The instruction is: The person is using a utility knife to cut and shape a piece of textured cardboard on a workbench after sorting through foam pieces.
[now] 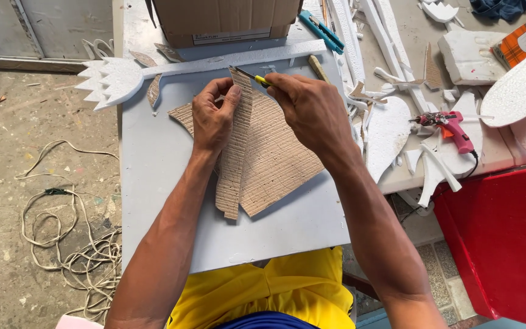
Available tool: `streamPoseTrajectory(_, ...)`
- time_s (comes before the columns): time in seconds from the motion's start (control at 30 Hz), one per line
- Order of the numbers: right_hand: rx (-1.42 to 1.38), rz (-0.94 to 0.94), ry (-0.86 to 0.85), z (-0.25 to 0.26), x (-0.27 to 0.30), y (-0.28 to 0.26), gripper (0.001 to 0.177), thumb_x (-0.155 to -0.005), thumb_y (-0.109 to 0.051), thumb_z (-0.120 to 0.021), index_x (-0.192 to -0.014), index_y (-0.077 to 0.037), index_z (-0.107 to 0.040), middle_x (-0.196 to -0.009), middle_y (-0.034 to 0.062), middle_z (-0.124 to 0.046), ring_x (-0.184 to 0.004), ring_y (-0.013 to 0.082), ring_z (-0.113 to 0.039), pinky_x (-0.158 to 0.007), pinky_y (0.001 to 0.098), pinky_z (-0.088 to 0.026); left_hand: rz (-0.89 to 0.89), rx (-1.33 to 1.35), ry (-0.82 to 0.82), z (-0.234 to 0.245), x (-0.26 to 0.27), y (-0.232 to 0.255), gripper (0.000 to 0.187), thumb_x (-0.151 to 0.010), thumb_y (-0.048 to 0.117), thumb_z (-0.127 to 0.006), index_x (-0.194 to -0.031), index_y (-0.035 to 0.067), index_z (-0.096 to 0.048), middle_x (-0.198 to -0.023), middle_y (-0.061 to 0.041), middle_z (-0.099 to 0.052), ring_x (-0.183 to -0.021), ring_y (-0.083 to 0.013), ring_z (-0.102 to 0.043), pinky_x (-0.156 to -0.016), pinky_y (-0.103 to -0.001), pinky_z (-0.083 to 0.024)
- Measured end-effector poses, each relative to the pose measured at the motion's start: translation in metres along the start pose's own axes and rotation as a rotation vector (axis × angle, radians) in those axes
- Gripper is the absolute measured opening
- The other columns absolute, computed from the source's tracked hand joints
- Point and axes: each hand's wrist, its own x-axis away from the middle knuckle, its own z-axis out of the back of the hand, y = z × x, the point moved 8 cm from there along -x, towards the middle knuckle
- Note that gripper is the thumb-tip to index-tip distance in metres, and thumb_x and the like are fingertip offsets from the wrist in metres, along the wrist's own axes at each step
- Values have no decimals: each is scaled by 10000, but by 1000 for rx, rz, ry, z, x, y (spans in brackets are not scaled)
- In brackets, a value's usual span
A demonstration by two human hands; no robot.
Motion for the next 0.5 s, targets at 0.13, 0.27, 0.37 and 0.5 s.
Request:
streamPoseTrajectory(0.13, 40, 50, -24, 8, -7, -9, 198, -1026, -152, -589, -1160, -170, -733, -825, 105, -730, -726, 364, -703, -637, 457, -553, -7, -10, -5, -1, 1, 1, 173, -976, 237, -663, -1009, 74, -711, -791, -38, -626, -804, -80, -540, -690, -244, -529)
streamPoseTrajectory(0.27, 120, 117, -89, 3, -15, -5, 217, -1015, -114, -590, -1160, -155, -746, -772, 89, -723, -586, 299, -669, -543, 384, -516, 3, -7, -15, -3, 2, 3, 160, -985, 232, -652, -1008, 85, -710, -784, -20, -609, -765, -69, -530, -651, -226, -506)
streamPoseTrajectory(0.37, 165, 153, -136, -2, -20, -6, 221, -1007, -99, -592, -1158, -138, -749, -743, 82, -717, -487, 232, -628, -452, 311, -473, 15, 0, -19, -4, 2, 3, 146, -989, 225, -646, -1004, 93, -707, -770, -6, -593, -716, -56, -519, -611, -207, -482)
streamPoseTrajectory(0.5, 247, 148, -217, -3, -18, -11, 233, -993, -91, -599, -1171, -120, -747, -763, 100, -729, -427, 140, -565, -434, 257, -463, 27, -1, -24, -3, 2, -1, 147, -992, 223, -639, -1000, 90, -703, -761, -3, -585, -681, -52, -520, -582, -199, -467)
